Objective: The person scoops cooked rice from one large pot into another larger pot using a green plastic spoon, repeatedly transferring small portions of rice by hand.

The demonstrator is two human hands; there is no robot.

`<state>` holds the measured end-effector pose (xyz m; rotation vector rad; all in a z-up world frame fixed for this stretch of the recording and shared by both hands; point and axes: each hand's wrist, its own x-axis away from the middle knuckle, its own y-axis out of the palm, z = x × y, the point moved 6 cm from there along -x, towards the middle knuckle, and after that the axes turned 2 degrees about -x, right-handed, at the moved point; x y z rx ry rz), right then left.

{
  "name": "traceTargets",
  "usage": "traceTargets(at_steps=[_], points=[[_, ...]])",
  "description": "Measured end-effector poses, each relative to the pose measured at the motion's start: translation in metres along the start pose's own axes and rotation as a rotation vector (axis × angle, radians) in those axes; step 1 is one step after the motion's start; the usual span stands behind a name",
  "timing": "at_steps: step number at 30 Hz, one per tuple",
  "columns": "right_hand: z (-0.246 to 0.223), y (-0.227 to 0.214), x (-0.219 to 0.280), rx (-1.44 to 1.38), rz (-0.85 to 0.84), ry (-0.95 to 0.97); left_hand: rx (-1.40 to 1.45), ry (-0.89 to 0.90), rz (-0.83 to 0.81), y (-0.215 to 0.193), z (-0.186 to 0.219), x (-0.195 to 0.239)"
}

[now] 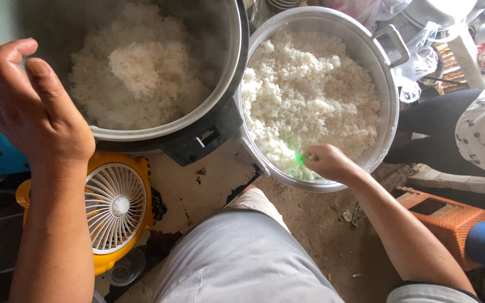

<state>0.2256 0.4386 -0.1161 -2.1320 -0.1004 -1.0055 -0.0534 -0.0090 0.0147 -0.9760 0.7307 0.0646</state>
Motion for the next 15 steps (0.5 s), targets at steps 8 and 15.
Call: traceTargets(at_steps=[8,15], points=[[-0.022,-0.015,-0.010,-0.110,-0.019,-0.087,0.045,-0.002,0.001,-0.002,0.001,-0.002],[-0.020,-0.076,0.011,-0.013,0.105,-0.002,0.006,0.025,-0.012,0.001,-0.005,0.001]])
